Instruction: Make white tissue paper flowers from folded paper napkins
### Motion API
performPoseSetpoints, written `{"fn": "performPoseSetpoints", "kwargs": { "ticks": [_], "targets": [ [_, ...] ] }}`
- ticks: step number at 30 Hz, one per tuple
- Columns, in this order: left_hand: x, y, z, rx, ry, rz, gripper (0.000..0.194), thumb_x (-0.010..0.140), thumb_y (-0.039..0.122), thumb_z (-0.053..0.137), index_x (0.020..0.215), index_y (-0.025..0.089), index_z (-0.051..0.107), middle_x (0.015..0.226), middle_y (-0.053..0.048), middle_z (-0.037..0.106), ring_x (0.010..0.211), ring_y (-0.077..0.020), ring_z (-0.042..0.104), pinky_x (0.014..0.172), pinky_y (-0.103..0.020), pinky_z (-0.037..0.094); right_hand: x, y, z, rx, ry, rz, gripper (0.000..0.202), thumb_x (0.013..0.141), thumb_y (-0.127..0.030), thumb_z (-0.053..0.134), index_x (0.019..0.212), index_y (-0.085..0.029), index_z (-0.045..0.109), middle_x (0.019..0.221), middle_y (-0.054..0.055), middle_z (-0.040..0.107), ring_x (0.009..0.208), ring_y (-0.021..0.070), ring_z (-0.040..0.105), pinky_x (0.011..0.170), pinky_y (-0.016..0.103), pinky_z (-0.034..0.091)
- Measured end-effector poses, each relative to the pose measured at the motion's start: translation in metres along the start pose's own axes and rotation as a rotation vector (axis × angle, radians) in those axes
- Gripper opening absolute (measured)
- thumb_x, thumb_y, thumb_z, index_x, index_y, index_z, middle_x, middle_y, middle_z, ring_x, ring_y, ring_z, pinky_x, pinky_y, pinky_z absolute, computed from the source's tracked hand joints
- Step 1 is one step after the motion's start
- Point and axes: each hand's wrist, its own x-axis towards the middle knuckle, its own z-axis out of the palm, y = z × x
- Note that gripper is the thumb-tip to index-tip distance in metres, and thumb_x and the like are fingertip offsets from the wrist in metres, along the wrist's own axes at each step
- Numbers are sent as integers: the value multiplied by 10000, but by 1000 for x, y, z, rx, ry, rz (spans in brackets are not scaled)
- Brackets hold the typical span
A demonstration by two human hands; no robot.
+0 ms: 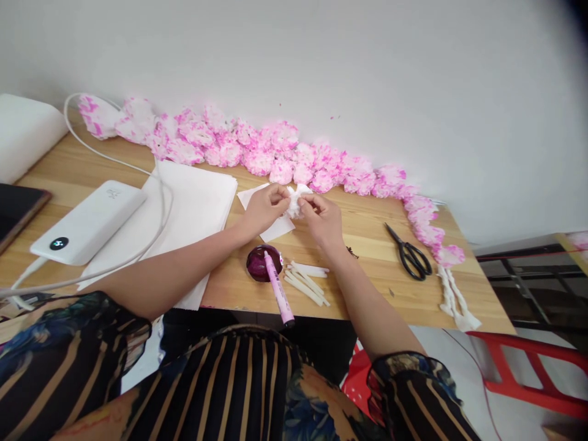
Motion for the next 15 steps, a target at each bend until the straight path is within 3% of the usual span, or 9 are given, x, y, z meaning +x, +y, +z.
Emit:
{"fn": "performPoseSetpoints", "kwargs": {
  "ticks": [4, 6, 10, 15],
  "targets": [
    [0, 1, 0, -52, -16, -24, 47, 815, 179, 602, 821, 182, 556, 689, 35, 595, 621, -99, 561, 614, -225, 456, 3, 0, 0, 189, -16, 177, 256, 813, -450, 643, 833, -208, 725, 702, -17, 643, 620, 132, 524, 582, 266, 420],
    [-1, 2, 0, 16, -16, 15, 39, 823, 173, 589, 812, 183, 552, 664, 43, 583, 598, -93, 550, 617, -227, 436, 4, 0, -1, 179, -6, 181, 275, 816, -469, 641, 832, -208, 724, 698, -14, 643, 614, 133, 526, 568, 262, 413],
    [-4, 5, -1, 120, -24, 82, 63, 833, 208, 606, 807, 186, 553, 691, 35, 606, 649, -105, 582, 653, -235, 443, 2, -2, -2, -39, 29, 31, 271, 861, -454, 621, 864, -208, 736, 782, 13, 719, 661, 152, 581, 647, 288, 441],
    [-3, 0, -1, 109, -19, 46, 151, 855, 314, 658, 895, 208, 558, 698, 40, 609, 652, -119, 591, 631, -233, 470, -1, 1, 0, -259, 17, -167, 236, 917, -362, 565, 860, -215, 741, 835, 35, 744, 744, 177, 615, 725, 311, 443]
  ]
}}
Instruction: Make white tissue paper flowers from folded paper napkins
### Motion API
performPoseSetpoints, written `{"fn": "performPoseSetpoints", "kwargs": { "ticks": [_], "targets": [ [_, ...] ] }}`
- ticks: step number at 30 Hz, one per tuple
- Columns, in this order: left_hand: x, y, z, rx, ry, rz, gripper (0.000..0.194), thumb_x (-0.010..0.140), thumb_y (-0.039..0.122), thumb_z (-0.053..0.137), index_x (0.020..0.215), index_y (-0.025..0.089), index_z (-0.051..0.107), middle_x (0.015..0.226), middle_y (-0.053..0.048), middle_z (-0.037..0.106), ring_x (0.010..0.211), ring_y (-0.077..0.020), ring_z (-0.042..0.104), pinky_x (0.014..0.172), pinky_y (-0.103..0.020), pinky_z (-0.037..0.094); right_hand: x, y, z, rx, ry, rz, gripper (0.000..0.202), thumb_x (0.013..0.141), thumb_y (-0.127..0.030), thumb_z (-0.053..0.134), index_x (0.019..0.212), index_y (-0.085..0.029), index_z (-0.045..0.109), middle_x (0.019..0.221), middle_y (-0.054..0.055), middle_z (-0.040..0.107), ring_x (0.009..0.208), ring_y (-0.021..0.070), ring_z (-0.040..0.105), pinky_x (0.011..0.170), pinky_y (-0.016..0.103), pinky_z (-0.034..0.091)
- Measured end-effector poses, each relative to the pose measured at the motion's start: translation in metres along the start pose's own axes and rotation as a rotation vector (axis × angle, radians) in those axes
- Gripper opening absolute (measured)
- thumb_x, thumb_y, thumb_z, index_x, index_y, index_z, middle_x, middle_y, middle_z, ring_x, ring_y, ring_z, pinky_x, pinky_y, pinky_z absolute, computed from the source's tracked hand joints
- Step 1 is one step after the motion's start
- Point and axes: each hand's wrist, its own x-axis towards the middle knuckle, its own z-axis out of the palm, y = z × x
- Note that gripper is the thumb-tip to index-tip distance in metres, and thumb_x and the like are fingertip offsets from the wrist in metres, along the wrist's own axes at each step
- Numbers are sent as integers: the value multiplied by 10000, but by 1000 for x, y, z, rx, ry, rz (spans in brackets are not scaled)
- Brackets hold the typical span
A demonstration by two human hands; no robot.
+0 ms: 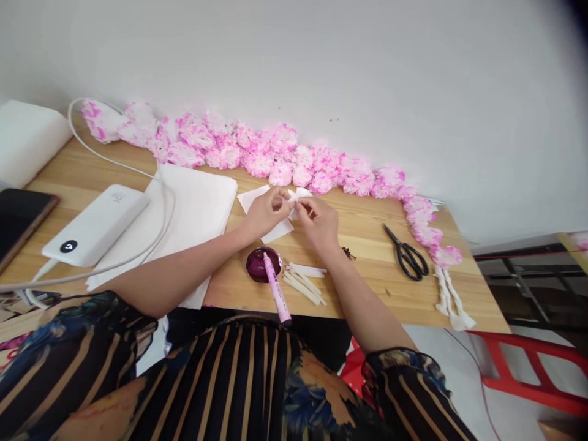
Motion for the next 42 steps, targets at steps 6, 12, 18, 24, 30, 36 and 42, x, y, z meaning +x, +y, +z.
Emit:
{"fn": "performPoseSetpoints", "kwargs": {
  "ticks": [6, 12, 18, 24, 30, 36, 42],
  "targets": [
    [3, -8, 0, -110, 10, -32, 80, 848, 257, 599, 831, 192, 555, 704, 29, 587, 655, -107, 566, 631, -221, 473, 0, 0, 1, 135, -28, 124, 236, 896, -402, 587, 870, -220, 734, 803, 18, 727, 700, 171, 600, 694, 304, 450],
    [1, 0, -3, -11, 15, -21, 57, 835, 234, 588, 811, 185, 568, 681, 32, 594, 629, -105, 559, 636, -235, 431, 3, -4, 0, 317, -40, 282, 281, 858, -478, 618, 855, -209, 702, 772, 3, 707, 696, 159, 598, 685, 288, 470],
    [0, 4, -3, 9, 18, -18, 65, 829, 236, 604, 807, 178, 587, 695, 26, 625, 644, -107, 560, 644, -239, 419, 4, -4, 0, 373, -10, 325, 274, 833, -479, 657, 789, -209, 671, 708, -8, 657, 645, 135, 548, 620, 270, 447],
    [5, 3, -4, -223, 47, -119, 87, 846, 226, 631, 812, 164, 581, 683, 31, 599, 588, -82, 567, 604, -212, 478, 5, 0, -3, 527, -73, 414, 361, 833, -562, 655, 774, -207, 671, 742, 0, 654, 684, 131, 575, 558, 237, 441],
    [5, 6, -7, -390, 9, -95, 190, 932, 358, 614, 991, 182, 572, 729, 15, 665, 621, -100, 629, 600, -216, 523, 5, 0, -2, 542, -59, 362, 322, 788, -481, 721, 957, -206, 720, 769, -16, 675, 634, 116, 550, 600, 262, 486],
    [4, 7, -9, -345, -45, -86, 367, 959, 521, 565, 836, 175, 560, 724, -33, 685, 591, -98, 615, 543, -210, 457, 5, 2, -4, 545, -45, 375, 341, 810, -497, 681, 1005, -221, 728, 891, 7, 716, 701, 130, 574, 602, 260, 480],
    [1, 14, -10, -150, -124, -55, 318, 891, 405, 647, 694, 165, 580, 637, -4, 615, 552, -84, 551, 569, -217, 446, 5, 2, -3, 457, -31, 318, 288, 816, -436, 676, 976, -204, 737, 880, 14, 750, 723, 138, 616, 697, 291, 505]
  ]
}}
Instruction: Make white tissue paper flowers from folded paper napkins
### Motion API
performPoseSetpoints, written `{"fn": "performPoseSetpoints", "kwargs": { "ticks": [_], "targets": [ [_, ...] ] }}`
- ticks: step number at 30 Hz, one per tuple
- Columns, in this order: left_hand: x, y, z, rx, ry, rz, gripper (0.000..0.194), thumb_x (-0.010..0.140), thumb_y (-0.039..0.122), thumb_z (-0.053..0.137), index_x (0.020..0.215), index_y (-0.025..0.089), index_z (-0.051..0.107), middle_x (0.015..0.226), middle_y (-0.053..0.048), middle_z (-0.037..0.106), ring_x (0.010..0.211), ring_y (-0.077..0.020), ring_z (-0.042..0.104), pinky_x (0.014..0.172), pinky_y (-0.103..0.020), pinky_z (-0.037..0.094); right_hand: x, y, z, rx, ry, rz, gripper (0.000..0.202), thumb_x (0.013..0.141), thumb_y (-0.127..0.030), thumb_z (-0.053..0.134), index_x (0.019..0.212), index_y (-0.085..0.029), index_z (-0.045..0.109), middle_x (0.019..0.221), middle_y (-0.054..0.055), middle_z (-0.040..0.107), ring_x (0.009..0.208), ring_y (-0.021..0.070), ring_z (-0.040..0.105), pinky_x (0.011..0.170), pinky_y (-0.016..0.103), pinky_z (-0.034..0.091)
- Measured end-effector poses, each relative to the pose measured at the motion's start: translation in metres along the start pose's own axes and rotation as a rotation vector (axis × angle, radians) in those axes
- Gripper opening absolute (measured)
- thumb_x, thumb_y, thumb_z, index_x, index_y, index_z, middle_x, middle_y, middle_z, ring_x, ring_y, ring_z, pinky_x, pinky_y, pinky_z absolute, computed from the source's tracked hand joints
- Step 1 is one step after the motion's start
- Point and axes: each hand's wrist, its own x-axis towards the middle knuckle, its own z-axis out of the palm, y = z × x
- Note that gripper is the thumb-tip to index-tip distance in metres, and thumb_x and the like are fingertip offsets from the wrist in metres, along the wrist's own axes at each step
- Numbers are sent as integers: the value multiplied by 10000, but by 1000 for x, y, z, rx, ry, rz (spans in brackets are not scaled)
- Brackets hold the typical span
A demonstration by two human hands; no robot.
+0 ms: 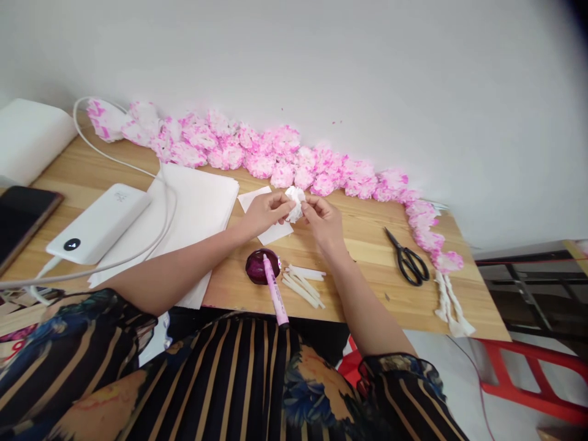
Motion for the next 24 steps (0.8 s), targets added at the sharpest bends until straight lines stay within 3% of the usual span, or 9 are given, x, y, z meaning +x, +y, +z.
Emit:
{"fn": "performPoseSetpoints", "kwargs": {
  "ticks": [6, 11, 18, 22, 24],
  "targets": [
    [0, -1, 0, -7, -30, 9, 228, 894, 300, 587, 708, 168, 585, 644, -7, 638, 580, -92, 570, 602, -215, 465, -1, -4, -1, -68, -52, -44, 325, 864, -493, 641, 1000, -214, 735, 913, 17, 766, 751, 153, 651, 715, 306, 528],
    [0, -2, 0, -3, -30, 8, 206, 877, 289, 584, 713, 167, 605, 662, -10, 657, 620, -102, 596, 634, -217, 480, -3, -8, -1, -162, -53, -79, 330, 811, -446, 683, 1038, -210, 728, 914, 24, 766, 757, 159, 651, 691, 299, 523],
    [1, 0, -1, -22, 19, -8, 166, 825, 282, 591, 701, 171, 585, 663, 5, 624, 635, -108, 591, 644, -224, 487, 2, -1, -4, 42, -52, 18, 303, 834, -423, 617, 1037, -222, 718, 887, 12, 756, 717, 155, 664, 650, 299, 540],
    [0, -2, -1, 100, 37, 36, 194, 837, 300, 572, 685, 178, 572, 674, 5, 620, 660, -121, 579, 657, -241, 454, 0, -5, -5, 32, -84, -1, 391, 874, -513, 607, 1134, -235, 694, 962, 25, 747, 766, 161, 670, 670, 302, 548],
    [-1, -3, 0, 189, 48, 80, 201, 843, 303, 560, 683, 181, 574, 676, 6, 613, 676, -130, 564, 659, -251, 426, -2, -6, -4, -49, -95, -60, 394, 866, -481, 639, 1178, -245, 683, 998, 26, 753, 808, 168, 676, 717, 311, 552]
  ]
}}
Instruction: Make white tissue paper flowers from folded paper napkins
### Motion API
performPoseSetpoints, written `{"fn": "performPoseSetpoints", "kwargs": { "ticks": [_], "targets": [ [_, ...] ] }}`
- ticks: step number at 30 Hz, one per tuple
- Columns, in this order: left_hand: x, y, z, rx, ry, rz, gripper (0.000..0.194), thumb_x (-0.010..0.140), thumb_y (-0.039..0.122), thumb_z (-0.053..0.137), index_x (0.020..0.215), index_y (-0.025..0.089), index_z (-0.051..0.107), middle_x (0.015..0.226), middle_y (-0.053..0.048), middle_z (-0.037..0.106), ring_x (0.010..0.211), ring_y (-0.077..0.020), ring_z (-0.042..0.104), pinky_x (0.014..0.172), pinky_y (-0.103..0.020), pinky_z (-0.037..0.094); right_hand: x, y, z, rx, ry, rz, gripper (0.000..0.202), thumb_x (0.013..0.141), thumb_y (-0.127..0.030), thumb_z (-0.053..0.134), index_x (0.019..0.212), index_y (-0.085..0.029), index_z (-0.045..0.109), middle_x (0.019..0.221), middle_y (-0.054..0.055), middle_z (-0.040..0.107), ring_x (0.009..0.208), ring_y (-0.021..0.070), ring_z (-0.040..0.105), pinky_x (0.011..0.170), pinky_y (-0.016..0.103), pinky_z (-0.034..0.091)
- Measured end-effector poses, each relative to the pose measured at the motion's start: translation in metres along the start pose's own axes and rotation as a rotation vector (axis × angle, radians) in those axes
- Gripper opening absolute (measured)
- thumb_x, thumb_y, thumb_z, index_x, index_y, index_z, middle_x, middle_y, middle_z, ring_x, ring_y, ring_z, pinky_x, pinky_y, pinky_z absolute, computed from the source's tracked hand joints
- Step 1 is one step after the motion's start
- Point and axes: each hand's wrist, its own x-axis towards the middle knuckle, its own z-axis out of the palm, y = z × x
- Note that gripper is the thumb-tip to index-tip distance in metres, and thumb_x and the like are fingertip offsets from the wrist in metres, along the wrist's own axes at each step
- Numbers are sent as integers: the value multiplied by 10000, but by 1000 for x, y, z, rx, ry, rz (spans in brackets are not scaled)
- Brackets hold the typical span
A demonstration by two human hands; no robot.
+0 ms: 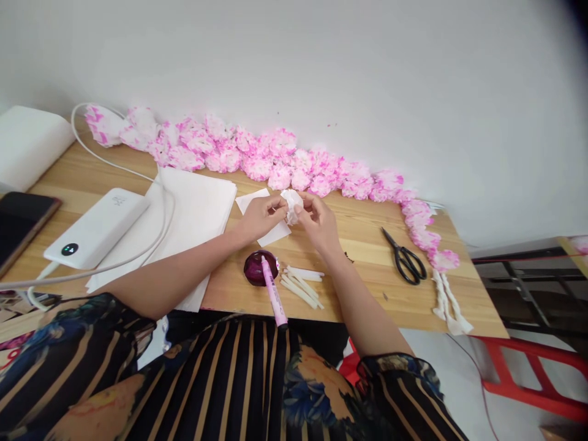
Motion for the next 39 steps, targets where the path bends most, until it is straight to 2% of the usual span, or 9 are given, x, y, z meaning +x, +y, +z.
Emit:
{"fn": "performPoseSetpoints", "kwargs": {
  "ticks": [4, 12, 15, 18, 22, 26, 30, 33, 39],
  "targets": [
    [-1, 0, 0, 58, 17, 38, 208, 845, 301, 537, 676, 183, 565, 663, 10, 590, 674, -133, 537, 660, -263, 395, 0, 4, 3, -83, 59, -75, 325, 867, -330, 612, 1168, -239, 694, 1011, 31, 776, 835, 176, 689, 761, 326, 553],
    [1, 2, -1, -34, -20, -92, 411, 867, 549, 598, 707, 171, 580, 676, -7, 623, 652, -135, 577, 645, -251, 448, -2, 5, 7, -154, 62, -163, 327, 875, -298, 578, 1177, -263, 700, 1055, 25, 787, 840, 181, 699, 771, 339, 568],
    [4, -3, -1, -160, -26, -158, 381, 835, 533, 641, 740, 168, 588, 670, -10, 629, 624, -127, 587, 636, -243, 482, 0, 10, 7, -38, 37, -127, 342, 866, -314, 588, 1188, -256, 687, 1033, 26, 776, 840, 182, 699, 767, 341, 574],
    [5, -6, 0, -193, -50, -143, 345, 852, 495, 619, 751, 166, 592, 681, -17, 640, 644, -126, 605, 661, -242, 495, 3, 13, 5, 68, -4, -34, 367, 858, -383, 613, 1192, -245, 672, 996, 26, 761, 834, 188, 694, 736, 339, 579],
    [1, -4, 0, 33, -42, -22, 352, 904, 464, 531, 714, 170, 572, 708, -22, 631, 695, -141, 583, 673, -258, 437, 1, 6, 5, -4, 1, -39, 419, 864, -472, 650, 1217, -247, 664, 1044, 36, 758, 880, 201, 690, 757, 349, 581],
    [-3, 0, 0, 209, -37, 81, 340, 905, 411, 495, 658, 177, 500, 642, 7, 520, 647, -127, 470, 635, -272, 328, -1, 2, 6, -141, 87, -96, 379, 852, -383, 657, 1207, -251, 676, 1067, 36, 756, 848, 190, 677, 756, 349, 558],
    [-2, 1, 0, 141, -32, 10, 323, 884, 401, 503, 654, 175, 510, 648, 7, 536, 654, -130, 489, 639, -271, 332, 2, 9, 4, 66, 84, 18, 331, 855, -389, 618, 1149, -248, 671, 850, -2, 703, 713, 162, 635, 668, 324, 546],
    [0, 1, 0, 60, -28, -70, 310, 870, 396, 524, 652, 175, 516, 660, 1, 568, 663, -133, 523, 649, -266, 363, 5, 13, 3, 219, 53, 123, 360, 815, -396, 657, 1144, -249, 658, 794, -26, 659, 676, 149, 612, 633, 308, 544],
    [0, 2, -1, 47, -12, -84, 342, 915, 427, 514, 675, 183, 508, 638, 9, 548, 634, -133, 527, 627, -264, 377, 4, 16, 6, 101, 25, 28, 345, 843, -369, 613, 1166, -255, 656, 891, -1, 716, 752, 163, 640, 681, 318, 543]
  ]
}}
